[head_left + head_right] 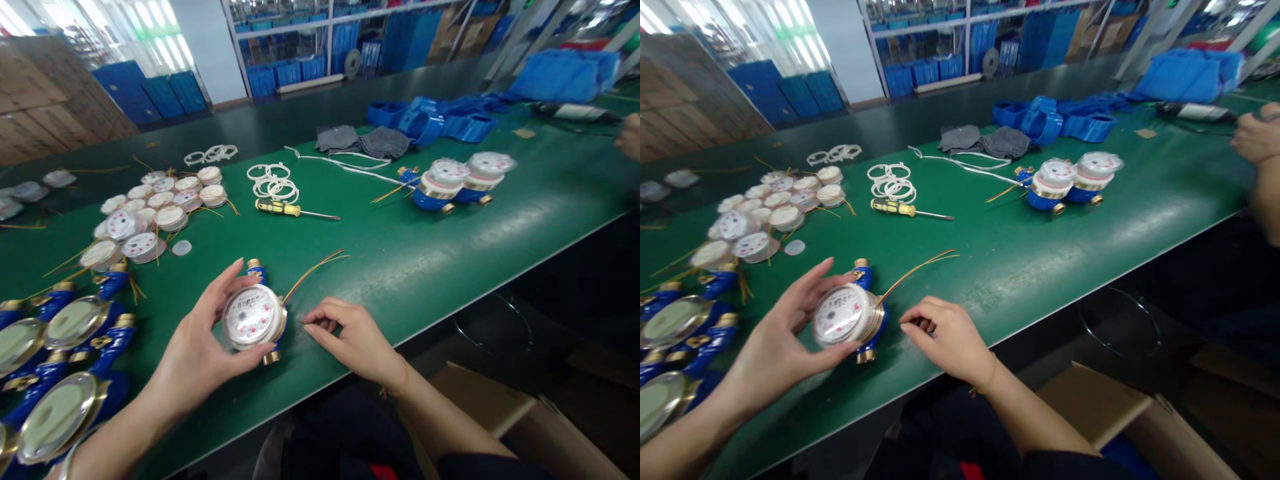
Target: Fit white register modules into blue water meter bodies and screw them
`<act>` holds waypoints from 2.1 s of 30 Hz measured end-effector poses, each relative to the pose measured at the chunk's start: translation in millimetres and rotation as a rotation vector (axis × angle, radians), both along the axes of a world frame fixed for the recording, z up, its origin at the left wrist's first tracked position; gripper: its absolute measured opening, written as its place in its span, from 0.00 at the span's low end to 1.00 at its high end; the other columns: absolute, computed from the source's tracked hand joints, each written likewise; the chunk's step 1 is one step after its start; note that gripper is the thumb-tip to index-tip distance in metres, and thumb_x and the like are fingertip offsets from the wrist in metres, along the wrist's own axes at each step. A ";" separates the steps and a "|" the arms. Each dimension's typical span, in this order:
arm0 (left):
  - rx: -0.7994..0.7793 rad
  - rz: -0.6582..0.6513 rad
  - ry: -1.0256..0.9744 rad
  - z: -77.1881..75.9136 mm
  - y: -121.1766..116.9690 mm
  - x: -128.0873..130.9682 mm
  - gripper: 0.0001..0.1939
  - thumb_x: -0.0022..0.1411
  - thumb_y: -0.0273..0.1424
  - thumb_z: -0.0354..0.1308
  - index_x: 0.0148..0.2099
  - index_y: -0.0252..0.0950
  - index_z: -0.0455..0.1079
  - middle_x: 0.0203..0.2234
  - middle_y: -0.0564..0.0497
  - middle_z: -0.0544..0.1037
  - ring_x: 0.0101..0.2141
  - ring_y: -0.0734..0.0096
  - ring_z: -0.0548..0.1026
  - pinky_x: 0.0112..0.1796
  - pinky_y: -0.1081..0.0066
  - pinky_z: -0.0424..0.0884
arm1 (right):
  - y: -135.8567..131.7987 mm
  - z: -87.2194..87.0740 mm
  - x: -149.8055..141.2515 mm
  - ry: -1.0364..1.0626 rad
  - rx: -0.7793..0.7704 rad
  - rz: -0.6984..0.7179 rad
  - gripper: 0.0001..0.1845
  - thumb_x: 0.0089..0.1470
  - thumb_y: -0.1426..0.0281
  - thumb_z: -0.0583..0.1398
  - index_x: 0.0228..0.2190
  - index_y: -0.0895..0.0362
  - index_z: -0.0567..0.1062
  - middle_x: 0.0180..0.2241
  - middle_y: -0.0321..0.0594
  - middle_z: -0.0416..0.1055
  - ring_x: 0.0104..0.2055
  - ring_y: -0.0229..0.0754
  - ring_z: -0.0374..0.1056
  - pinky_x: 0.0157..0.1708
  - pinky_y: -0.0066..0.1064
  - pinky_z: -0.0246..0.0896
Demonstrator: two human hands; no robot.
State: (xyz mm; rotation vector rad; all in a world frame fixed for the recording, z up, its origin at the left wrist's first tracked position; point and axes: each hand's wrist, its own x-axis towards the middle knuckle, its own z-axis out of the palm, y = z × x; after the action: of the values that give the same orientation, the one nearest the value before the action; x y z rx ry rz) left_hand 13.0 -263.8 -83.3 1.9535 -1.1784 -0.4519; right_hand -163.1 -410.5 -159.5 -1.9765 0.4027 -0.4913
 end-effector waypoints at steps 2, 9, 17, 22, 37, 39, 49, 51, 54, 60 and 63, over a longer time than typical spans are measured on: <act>0.001 -0.045 0.018 -0.3 -1.3 3.0 0.51 0.47 0.35 0.71 0.68 0.45 0.49 0.56 0.46 0.71 0.56 0.55 0.70 0.58 0.55 0.66 | -0.1 0.9 -0.3 -0.004 -0.002 0.006 0.06 0.59 0.69 0.60 0.36 0.55 0.78 0.32 0.35 0.73 0.31 0.33 0.68 0.33 0.25 0.63; 0.057 -0.090 0.118 -12.2 -6.3 13.2 0.56 0.42 0.36 0.74 0.68 0.45 0.47 0.55 0.44 0.71 0.57 0.50 0.69 0.61 0.47 0.57 | 1.4 3.2 0.1 0.014 -0.009 -0.001 0.06 0.59 0.69 0.60 0.36 0.55 0.78 0.33 0.35 0.73 0.31 0.33 0.68 0.34 0.26 0.64; 0.041 -0.182 0.160 -27.4 -5.4 22.9 0.53 0.45 0.37 0.73 0.67 0.43 0.47 0.58 0.42 0.68 0.59 0.53 0.66 0.61 0.49 0.58 | -13.3 11.0 8.1 0.069 -0.074 0.053 0.15 0.59 0.75 0.57 0.47 0.55 0.75 0.46 0.40 0.73 0.36 0.34 0.70 0.41 0.29 0.69; 0.008 -0.196 0.200 -27.7 -8.1 21.8 0.51 0.45 0.37 0.73 0.65 0.37 0.49 0.57 0.39 0.68 0.58 0.51 0.67 0.60 0.50 0.59 | -48.8 23.9 54.6 0.007 -0.498 0.138 0.35 0.55 0.85 0.49 0.63 0.63 0.56 0.66 0.48 0.52 0.66 0.42 0.53 0.64 0.41 0.52; 0.014 -0.104 0.132 -30.8 -5.4 19.2 0.46 0.42 0.37 0.71 0.61 0.37 0.55 0.56 0.38 0.68 0.56 0.47 0.68 0.59 0.46 0.60 | -65.0 25.8 122.5 0.030 -0.793 0.460 0.13 0.57 0.75 0.58 0.44 0.55 0.76 0.50 0.37 0.75 0.62 0.46 0.59 0.63 0.42 0.47; 0.019 -0.105 0.130 -31.5 -4.5 19.3 0.46 0.43 0.36 0.71 0.62 0.37 0.55 0.56 0.39 0.68 0.56 0.48 0.69 0.59 0.47 0.60 | -69.3 23.0 105.4 0.062 -0.763 0.388 0.21 0.50 0.82 0.58 0.45 0.53 0.75 0.49 0.34 0.75 0.62 0.47 0.58 0.63 0.46 0.44; -0.016 -0.056 0.144 -30.3 -5.9 12.2 0.43 0.45 0.36 0.71 0.61 0.39 0.54 0.55 0.41 0.70 0.52 0.54 0.73 0.57 0.51 0.64 | -39.2 26.6 11.3 0.156 -0.610 0.099 0.32 0.45 0.85 0.51 0.51 0.54 0.71 0.48 0.39 0.73 0.62 0.47 0.57 0.64 0.51 0.41; -0.024 -0.043 0.136 -30.0 -6.3 10.5 0.43 0.45 0.36 0.71 0.60 0.39 0.55 0.54 0.42 0.70 0.52 0.54 0.73 0.57 0.51 0.64 | -27.9 25.9 2.5 0.156 -0.610 0.049 0.30 0.47 0.83 0.52 0.51 0.55 0.71 0.48 0.41 0.73 0.62 0.48 0.56 0.64 0.51 0.41; -0.029 -0.033 0.128 -30.7 -6.2 9.9 0.43 0.45 0.35 0.71 0.60 0.39 0.55 0.54 0.42 0.70 0.52 0.54 0.72 0.58 0.51 0.64 | -13.6 25.3 -4.7 0.158 -0.610 -0.015 0.25 0.50 0.79 0.55 0.51 0.56 0.71 0.49 0.43 0.72 0.62 0.50 0.55 0.64 0.52 0.41; -0.035 -0.017 0.149 -31.8 -6.3 8.5 0.42 0.45 0.35 0.71 0.59 0.39 0.55 0.54 0.43 0.70 0.53 0.54 0.72 0.58 0.50 0.64 | 5.6 24.3 -11.6 0.174 -0.573 -0.102 0.17 0.55 0.71 0.59 0.48 0.57 0.72 0.47 0.45 0.72 0.59 0.50 0.59 0.63 0.51 0.45; -0.022 -0.010 0.155 -31.1 -7.7 7.4 0.42 0.45 0.36 0.71 0.59 0.40 0.56 0.54 0.44 0.70 0.52 0.54 0.72 0.56 0.51 0.66 | 11.6 22.5 -12.5 0.180 -0.566 -0.131 0.16 0.57 0.70 0.59 0.47 0.57 0.73 0.45 0.45 0.73 0.57 0.50 0.61 0.62 0.50 0.47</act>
State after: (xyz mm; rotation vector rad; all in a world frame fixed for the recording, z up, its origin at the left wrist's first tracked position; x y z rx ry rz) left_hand 20.3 -271.5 -114.4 1.8588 -1.0907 -0.5826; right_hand -175.6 -398.8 -137.0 -2.5650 0.5525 -0.5534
